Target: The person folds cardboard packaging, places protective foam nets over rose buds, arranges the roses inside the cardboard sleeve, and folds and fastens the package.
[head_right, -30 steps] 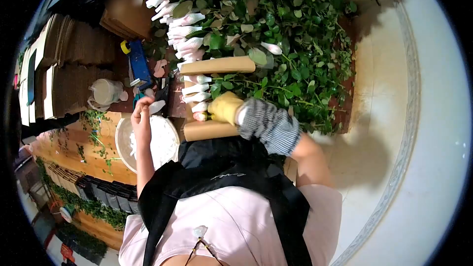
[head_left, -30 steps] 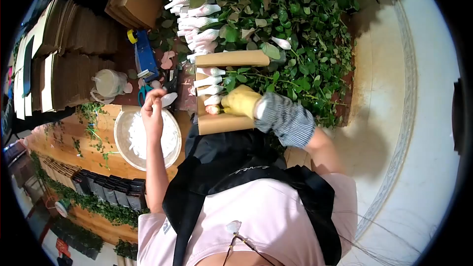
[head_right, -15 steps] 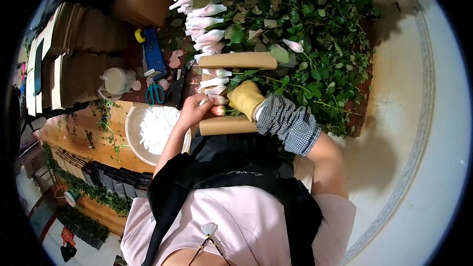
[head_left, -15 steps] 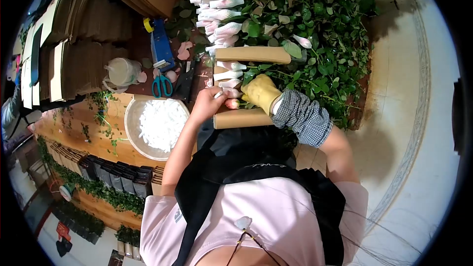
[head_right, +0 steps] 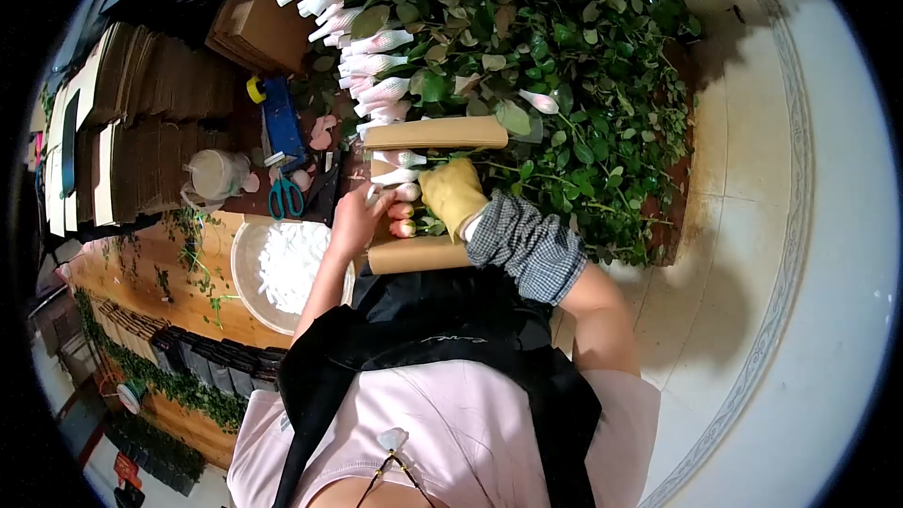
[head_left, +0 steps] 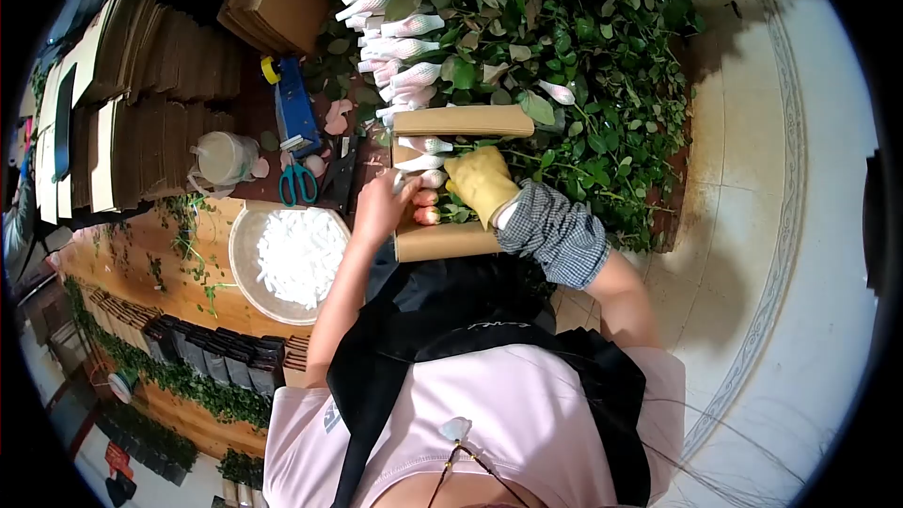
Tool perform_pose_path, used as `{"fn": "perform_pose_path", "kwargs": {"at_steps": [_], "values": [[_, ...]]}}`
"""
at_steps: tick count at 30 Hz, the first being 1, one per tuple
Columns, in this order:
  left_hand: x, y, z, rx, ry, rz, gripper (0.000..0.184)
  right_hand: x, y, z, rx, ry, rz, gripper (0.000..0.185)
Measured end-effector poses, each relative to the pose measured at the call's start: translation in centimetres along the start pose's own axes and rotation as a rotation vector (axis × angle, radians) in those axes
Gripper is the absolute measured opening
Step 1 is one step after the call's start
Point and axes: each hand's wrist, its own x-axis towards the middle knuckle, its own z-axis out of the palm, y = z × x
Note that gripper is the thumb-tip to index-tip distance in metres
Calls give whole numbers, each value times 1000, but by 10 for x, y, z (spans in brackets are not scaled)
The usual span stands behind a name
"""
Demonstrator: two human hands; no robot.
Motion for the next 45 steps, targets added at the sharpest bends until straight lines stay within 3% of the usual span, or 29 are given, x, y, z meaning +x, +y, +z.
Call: {"fn": "perform_pose_path", "kwargs": {"at_steps": [3, 5, 7, 8, 9, 10, 11, 13, 15, 17, 19, 22, 23, 25, 26, 27, 31, 32, 35, 36, 37, 38, 40, 42, 43, 44, 45], "values": [[-1, -3, 1, 36, 54, 63, 25, 10, 5, 8, 93, 10, 49, 18], [0, -16, -13, -467, 284, -136, 17, 5, 9, 11, 113, 5, 73, 19], [0, -38, -49, -480, 311, -167, 15, 0, 13, 17, 157, 138, 30, 15], [2, -40, -48, -425, 427, 2, 15, -1, 20, 19, 246, 169, -6, 14], [2, -42, -46, -364, 542, 167, 15, -10, 25, 23, 412, 373, -43, 19], [-1, -42, -47, -349, 445, 186, 10, -15, 24, 11, 423, 432, -47, 20], [-4, -40, -46, -468, 229, -50, 8, -22, 25, -1, 436, 487, -45, 21], [1, -32, -25, -391, 116, -153, 19, -17, 17, -13, 266, 344, 78, 23], [5, -5, -5, -156, 139, -65, 31, 8, 13, 9, 42, 141, 122, 14], [10, 15, 1, 56, 114, 21, 31, 11, 4, 1, -8, 155, 138, 14], [14, 10, 4, 20, 197, 116, 26, 13, 4, 8, 24, 204, 149, 13], [10, -17, -16, -416, 299, -146, 13, 18, 14, 24, 127, 374, 217, 13], [12, -39, -27, -231, 458, 117, 13, 20, 12, 26, 169, 432, 229, 13], [9, -36, -41, -414, 361, 194, 10, 13, 16, 16, 278, 322, 193, 18], [4, -33, -47, -590, 99, -96, 8, 11, 17, 14, 279, 309, 185, 19], [8, -34, -45, -482, -51, -140, 12, 9, 17, 12, 281, 296, 183, 19], [28, -4, 8, -364, 79, 10, 31, 7, 18, 22, 266, 412, 158, 19], [31, 3, 12, -400, 54, -89, 31, 7, 20, 24, 317, 435, 195, 20], [25, -7, 13, -372, 29, -94, 28, 9, 23, 28, 400, 466, 255, 20], [15, 0, 2, -459, 143, -64, 27, 8, 23, 27, 422, 469, 257, 21], [1, 10, -21, -665, 202, -228, 26, 10, 23, 25, 446, 477, 258, 22], [-8, -38, -36, -523, 222, -130, 26, 11, 22, 26, 453, 476, 251, 22], [-53, -63, -76, -113, 203, -226, 27, 9, 26, 29, 444, 482, 222, 23], [-100, -160, -92, 113, 128, -481, 44, -1, 33, 27, 503, 573, 96, 24], [-128, -189, -95, 237, 256, -475, 61, -9, 36, 25, 551, 673, 7, 25], [-147, -200, -98, 455, 359, -508, 65, -19, 35, 23, 607, 647, -10, 28], [-160, -205, -97, 670, 456, -541, 69, -29, 38, 3, 476, 429, -23, 26]]}}
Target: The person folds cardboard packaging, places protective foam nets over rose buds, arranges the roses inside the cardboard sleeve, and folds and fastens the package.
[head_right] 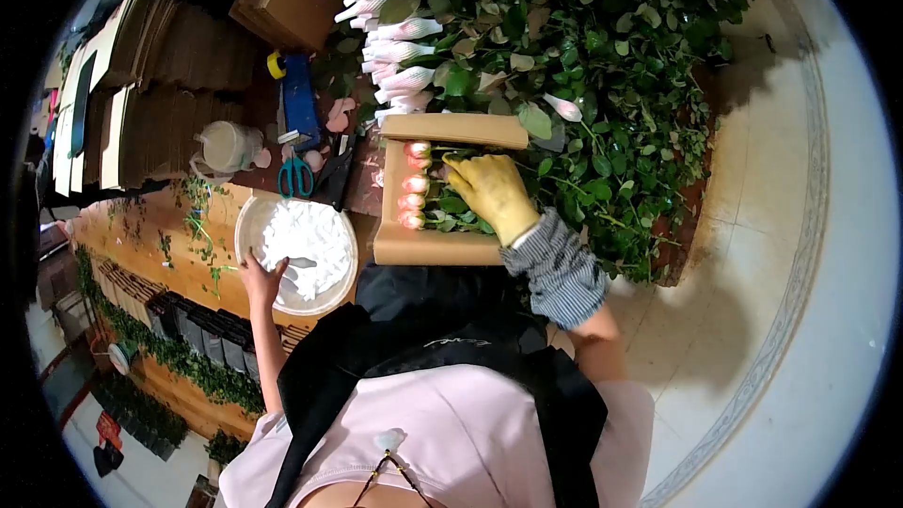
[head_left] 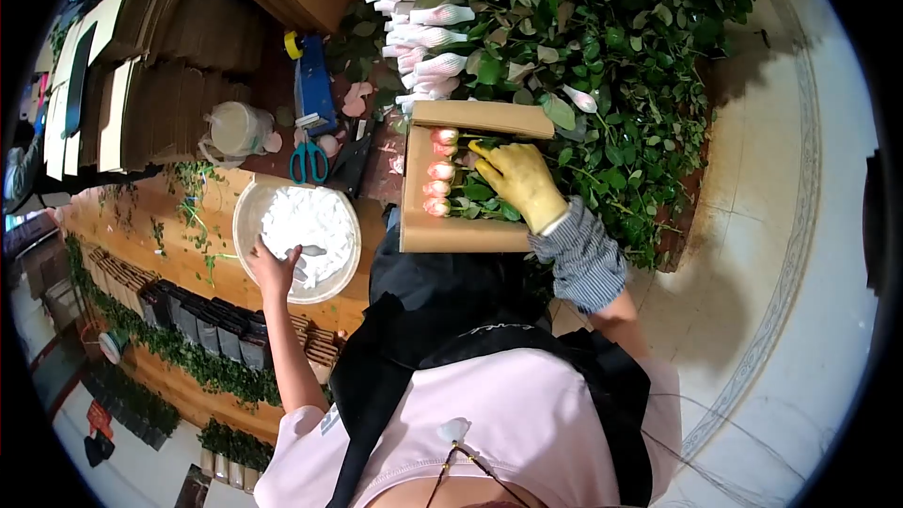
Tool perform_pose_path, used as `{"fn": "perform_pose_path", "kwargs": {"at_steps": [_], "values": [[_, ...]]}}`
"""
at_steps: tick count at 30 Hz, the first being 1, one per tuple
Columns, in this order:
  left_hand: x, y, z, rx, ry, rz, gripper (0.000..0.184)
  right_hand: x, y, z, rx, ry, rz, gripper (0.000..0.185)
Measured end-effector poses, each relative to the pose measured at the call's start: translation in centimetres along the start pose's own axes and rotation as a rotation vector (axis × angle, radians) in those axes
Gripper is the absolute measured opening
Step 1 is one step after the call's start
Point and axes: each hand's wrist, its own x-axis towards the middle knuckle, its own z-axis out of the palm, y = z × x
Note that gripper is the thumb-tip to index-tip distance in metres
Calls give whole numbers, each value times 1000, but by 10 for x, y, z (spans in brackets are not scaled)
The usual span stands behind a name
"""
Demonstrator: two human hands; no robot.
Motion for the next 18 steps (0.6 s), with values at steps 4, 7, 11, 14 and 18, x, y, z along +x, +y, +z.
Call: {"fn": "perform_pose_path", "kwargs": {"at_steps": [4, 7, 11, 14, 18], "values": [[-5, 90, -26, -578, -84, -13, 29, -21, -31, -30, 194, 92, -62, 28], [-4, 191, -44, -785, -412, 229, 22, -20, -45, -31, 283, 36, -110, 29], [-2, 261, -36, -631, -415, 493, 21, -9, -56, -10, -61, -381, 35, 35], [-3, 273, -38, -576, -412, 500, 18, 5, -55, 16, -232, -491, -26, 35], [-4, 271, -29, -632, -310, 544, 15, 7, -55, 29, -253, -396, -54, 25]]}}
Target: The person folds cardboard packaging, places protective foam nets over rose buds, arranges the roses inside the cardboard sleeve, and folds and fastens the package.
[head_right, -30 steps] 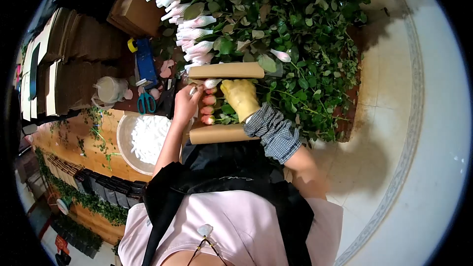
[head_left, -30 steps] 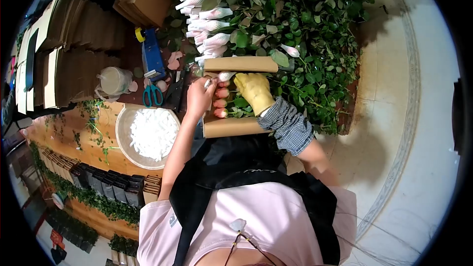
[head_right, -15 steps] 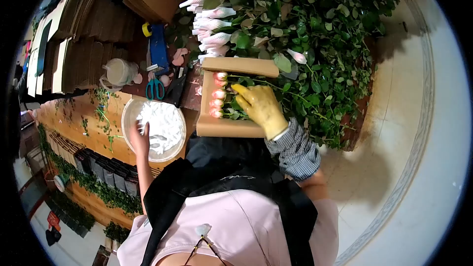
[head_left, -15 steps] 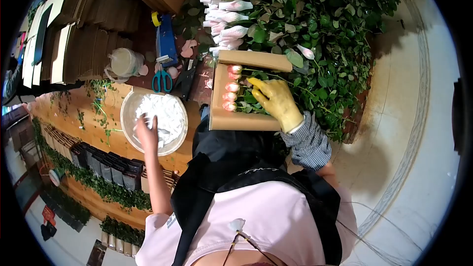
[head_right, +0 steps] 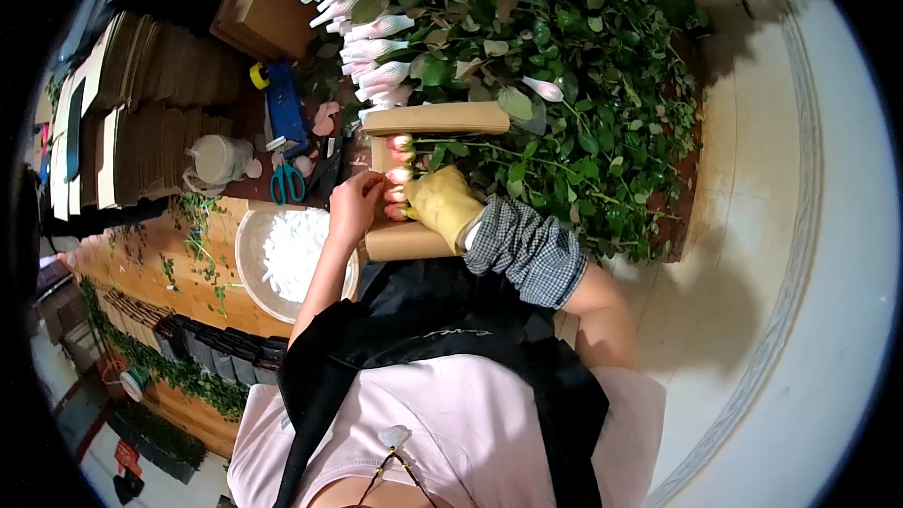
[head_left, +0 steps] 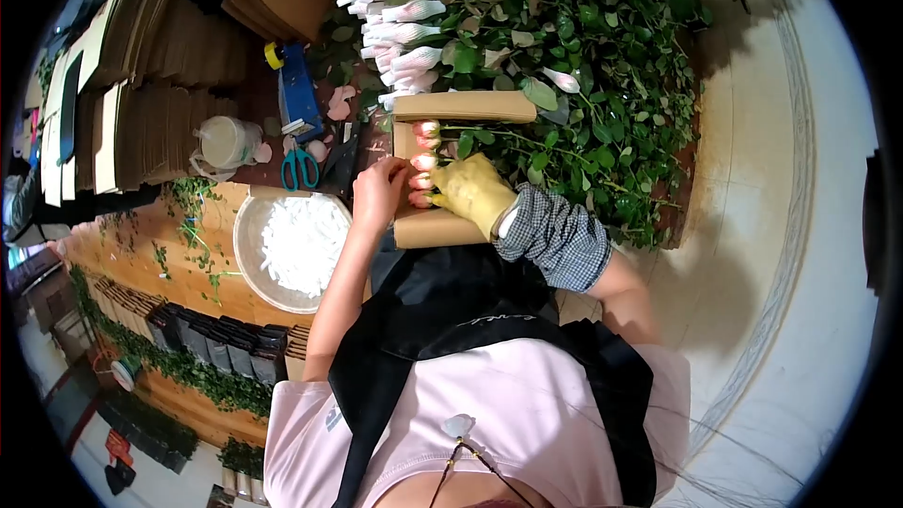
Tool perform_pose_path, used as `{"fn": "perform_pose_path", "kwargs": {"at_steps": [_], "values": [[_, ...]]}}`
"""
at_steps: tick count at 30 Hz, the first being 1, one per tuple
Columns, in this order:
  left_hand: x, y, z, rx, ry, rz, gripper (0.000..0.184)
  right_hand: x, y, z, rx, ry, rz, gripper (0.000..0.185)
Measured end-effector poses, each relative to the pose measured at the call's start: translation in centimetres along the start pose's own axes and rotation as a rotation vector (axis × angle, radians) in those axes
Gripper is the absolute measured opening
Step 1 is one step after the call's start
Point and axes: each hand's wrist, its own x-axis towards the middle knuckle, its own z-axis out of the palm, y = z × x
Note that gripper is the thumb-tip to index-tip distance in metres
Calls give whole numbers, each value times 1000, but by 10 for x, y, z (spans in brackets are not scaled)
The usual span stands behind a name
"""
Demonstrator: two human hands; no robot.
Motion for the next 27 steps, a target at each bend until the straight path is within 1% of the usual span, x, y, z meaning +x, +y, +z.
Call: {"fn": "perform_pose_path", "kwargs": {"at_steps": [2, 3, 4, 5, 6, 9, 10, 11, 12, 14, 16, 18, 19, 20, 22, 23, 24, 26, 27], "values": [[-1, 1, 2, -24, 4, 3, 15, -7, 3, -8, 71, 15, -40, 27], [-2, 3, 4, -53, -13, -39, 16, -10, 5, -8, 106, 66, -72, 29], [-2, 4, 4, -83, -27, -83, 16, -11, 6, -9, 110, 68, -71, 29], [-3, 1, 6, -117, -28, -109, 18, -12, 5, -12, 128, 52, -26, 30], [-4, 0, 6, -114, -24, -112, 18, -11, 5, -14, 145, 36, 17, 31], [-5, 1, 3, -115, -37, -70, 18, -9, 7, -10, 172, 17, -21, 32], [-6, 3, 0, -222, -69, -148, 18, -7, 5, -17, 128, -38, -60, 33], [-7, 5, -5, -327, -101, -228, 18, -4, 5, -10, 129, -4, -74, 32], [-10, 7, -10, -324, -102, -223, 18, -2, 3, -8, 131, 30, -88, 32], [-15, 13, -21, -8, -36, -31, 18, -1, 2, -3, 112, 67, -94, 29], [-18, 31, -27, -50, -42, -28, 18, -6, 3, -4, 93, 93, -103, 26], [-23, 52, -25, 174, -222, 125, 19, -16, 10, -9, 186, 166, -200, 20], [-26, 65, -19, 359, -290, 92, 16, -13, 20, 5, 186, 184, -224, 18], [-32, 48, 3, 380, -180, 190, 12, -7, 22, 20, 212, 220, -153, 19], [-39, 59, 11, 503, -187, 211, 10, -18, 26, 0, 357, 310, -80, 20], [-43, 56, 18, 517, -115, 225, 8, -16, 29, 1, 397, 387, 21, 19], [-45, 58, 20, 512, -115, 217, 8, -18, 28, -11, 367, 503, 65, 21], [-48, 62, 24, 542, -61, 220, 8, -5, 30, -14, 209, 454, 212, 21], [-49, 62, 27, 576, -70, 220, 6, 7, 34, -1, 175, 388, 206, 22]]}}
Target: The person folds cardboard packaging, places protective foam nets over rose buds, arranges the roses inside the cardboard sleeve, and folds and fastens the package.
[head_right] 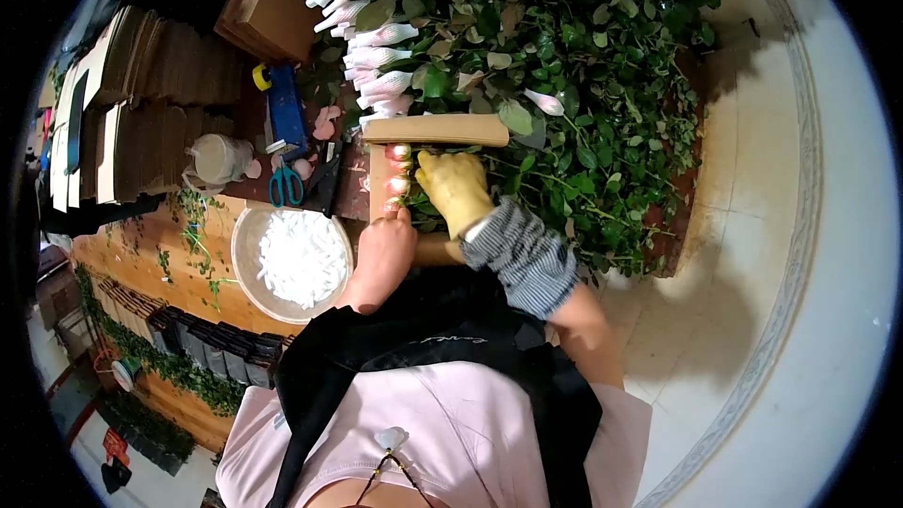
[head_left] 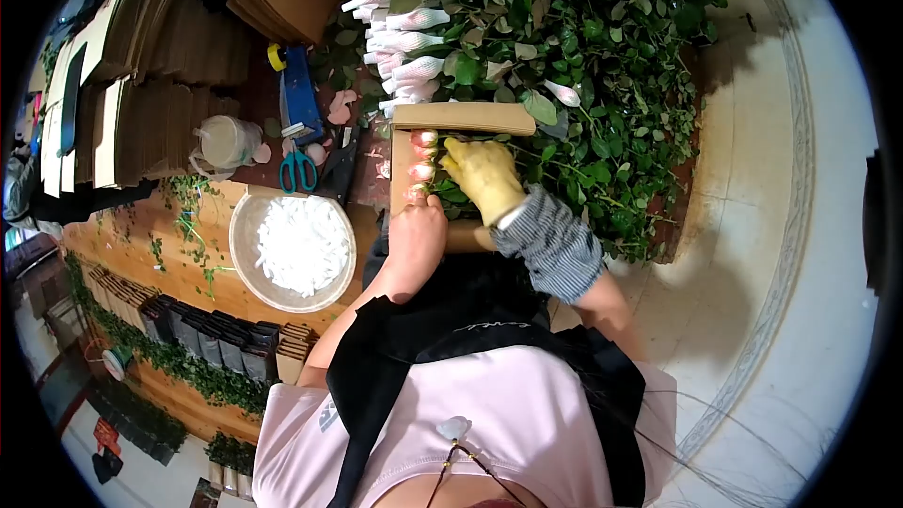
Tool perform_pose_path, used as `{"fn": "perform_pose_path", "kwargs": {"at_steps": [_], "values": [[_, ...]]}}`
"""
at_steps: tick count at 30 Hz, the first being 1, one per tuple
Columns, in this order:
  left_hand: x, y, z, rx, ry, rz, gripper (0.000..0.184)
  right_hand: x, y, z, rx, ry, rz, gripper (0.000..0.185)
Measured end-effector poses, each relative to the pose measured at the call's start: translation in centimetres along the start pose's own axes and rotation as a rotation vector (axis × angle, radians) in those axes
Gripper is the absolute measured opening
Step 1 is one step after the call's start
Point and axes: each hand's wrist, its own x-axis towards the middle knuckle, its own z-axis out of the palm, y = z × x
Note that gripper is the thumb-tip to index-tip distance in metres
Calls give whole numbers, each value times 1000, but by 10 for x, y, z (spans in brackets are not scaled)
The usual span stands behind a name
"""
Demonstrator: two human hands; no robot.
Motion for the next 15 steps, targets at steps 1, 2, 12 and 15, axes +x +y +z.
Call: {"fn": "perform_pose_path", "kwargs": {"at_steps": [1, 2, 12, 15], "values": [[-1, 3, 0, -2, 2, -3, 6, 8, -5, 5, -60, -28, -36, 22], [0, 6, 0, 78, -3, 3, 4, 13, -7, 6, -76, -93, -72, 21], [1, 24, 20, 260, 52, -123, 10, 13, -5, -1, -93, -111, -266, 30], [10, 34, 3, 159, -117, -206, 15, 8, -3, -2, -22, -37, -310, 34]]}}
